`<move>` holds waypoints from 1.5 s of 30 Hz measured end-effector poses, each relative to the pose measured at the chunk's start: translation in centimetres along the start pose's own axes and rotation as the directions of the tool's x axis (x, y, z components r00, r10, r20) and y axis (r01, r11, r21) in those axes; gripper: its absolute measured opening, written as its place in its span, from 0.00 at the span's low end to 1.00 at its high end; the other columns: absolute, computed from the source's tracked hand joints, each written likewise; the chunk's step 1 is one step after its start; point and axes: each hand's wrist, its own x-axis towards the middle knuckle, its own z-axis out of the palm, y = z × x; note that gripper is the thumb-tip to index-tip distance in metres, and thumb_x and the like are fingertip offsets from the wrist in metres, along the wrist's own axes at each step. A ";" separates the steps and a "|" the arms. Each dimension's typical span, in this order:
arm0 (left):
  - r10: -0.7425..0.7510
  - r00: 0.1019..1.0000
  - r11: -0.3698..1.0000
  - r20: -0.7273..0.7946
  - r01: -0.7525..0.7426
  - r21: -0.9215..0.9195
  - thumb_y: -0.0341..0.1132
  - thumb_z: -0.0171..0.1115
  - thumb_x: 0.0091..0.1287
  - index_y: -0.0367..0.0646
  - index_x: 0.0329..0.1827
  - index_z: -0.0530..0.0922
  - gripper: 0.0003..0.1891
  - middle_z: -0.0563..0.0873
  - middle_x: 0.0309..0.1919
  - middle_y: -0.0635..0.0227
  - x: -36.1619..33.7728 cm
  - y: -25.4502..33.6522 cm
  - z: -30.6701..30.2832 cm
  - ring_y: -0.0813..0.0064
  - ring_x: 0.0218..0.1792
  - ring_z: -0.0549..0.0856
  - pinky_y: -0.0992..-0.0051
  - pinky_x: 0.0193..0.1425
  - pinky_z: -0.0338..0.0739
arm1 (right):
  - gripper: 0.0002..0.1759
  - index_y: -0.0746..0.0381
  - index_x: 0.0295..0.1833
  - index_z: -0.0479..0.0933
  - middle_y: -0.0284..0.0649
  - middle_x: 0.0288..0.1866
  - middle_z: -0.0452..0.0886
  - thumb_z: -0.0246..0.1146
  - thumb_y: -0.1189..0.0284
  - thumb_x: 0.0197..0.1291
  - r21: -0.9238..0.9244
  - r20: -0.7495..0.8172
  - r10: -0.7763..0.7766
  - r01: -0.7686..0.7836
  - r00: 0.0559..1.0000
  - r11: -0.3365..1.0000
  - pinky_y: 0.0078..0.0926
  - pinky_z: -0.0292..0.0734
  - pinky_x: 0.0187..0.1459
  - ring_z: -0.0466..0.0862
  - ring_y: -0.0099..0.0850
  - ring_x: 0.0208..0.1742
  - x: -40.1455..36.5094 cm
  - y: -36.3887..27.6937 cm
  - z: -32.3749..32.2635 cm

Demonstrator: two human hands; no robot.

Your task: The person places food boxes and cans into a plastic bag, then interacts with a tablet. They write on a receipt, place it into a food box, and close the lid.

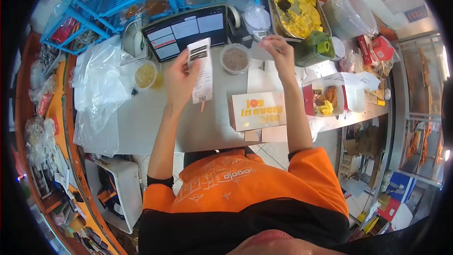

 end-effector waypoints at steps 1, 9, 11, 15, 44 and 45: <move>-0.039 0.991 0.999 0.128 0.039 0.002 0.22 0.59 0.70 0.34 0.64 0.76 0.19 0.87 0.49 0.67 0.2 1.5 1.2 0.86 0.44 0.83 0.81 0.46 0.79 | 0.05 0.66 0.38 0.87 0.36 0.54 0.79 0.67 0.76 0.59 0.209 0.047 0.034 -0.043 0.998 0.977 0.20 0.73 0.50 0.78 0.25 0.53 -2.1 -2.6 -0.6; -0.158 0.709 0.986 0.687 0.076 0.148 0.22 0.57 0.68 0.33 0.63 0.78 0.19 0.88 0.47 0.66 -1.6 4.6 10.1 0.84 0.43 0.86 0.79 0.44 0.81 | 0.17 0.62 0.48 0.86 0.33 0.59 0.73 0.74 0.81 0.49 0.069 -0.347 0.053 -0.031 0.936 0.997 0.24 0.69 0.52 0.74 0.24 0.59 -9.7 -8.4 -1.9; -0.167 0.716 0.985 0.678 0.151 0.084 0.21 0.57 0.67 0.33 0.61 0.79 0.19 0.88 0.47 0.66 -2.5 4.6 11.1 0.83 0.42 0.86 0.79 0.45 0.81 | 0.16 0.63 0.47 0.86 0.34 0.58 0.73 0.73 0.82 0.51 0.027 -0.449 0.063 -0.057 0.892 0.998 0.20 0.70 0.49 0.75 0.23 0.58 -11.8 -7.7 -2.7; -0.145 0.747 0.987 0.649 0.157 0.039 0.23 0.56 0.64 0.38 0.65 0.77 0.24 0.90 0.40 0.64 -2.7 1.0 12.6 0.84 0.37 0.85 0.77 0.41 0.79 | 0.07 0.64 0.42 0.86 0.35 0.56 0.74 0.71 0.78 0.57 0.514 -0.330 0.129 0.063 0.935 0.855 0.25 0.73 0.51 0.78 0.25 0.52 -16.1 -6.4 -3.9; 0.108 0.784 0.990 0.611 -0.140 0.004 0.23 0.64 0.64 0.56 0.75 0.63 0.36 0.86 0.51 0.49 -5.6 4.0 12.0 0.50 0.57 0.84 0.63 0.55 0.78 | 0.07 0.64 0.39 0.88 0.33 0.46 0.71 0.72 0.75 0.53 0.489 -0.161 0.321 -0.207 0.933 0.848 0.24 0.62 0.58 0.73 0.26 0.51 -17.9 -8.2 -2.5; 0.123 0.793 0.976 0.597 -0.207 0.074 0.23 0.64 0.64 0.56 0.75 0.63 0.36 0.84 0.54 0.49 -5.5 3.8 11.9 0.48 0.57 0.83 0.60 0.56 0.78 | 0.08 0.64 0.40 0.88 0.33 0.45 0.72 0.72 0.74 0.54 0.488 -0.108 0.344 -0.251 0.933 0.836 0.23 0.61 0.57 0.73 0.26 0.50 -17.8 -8.0 -2.6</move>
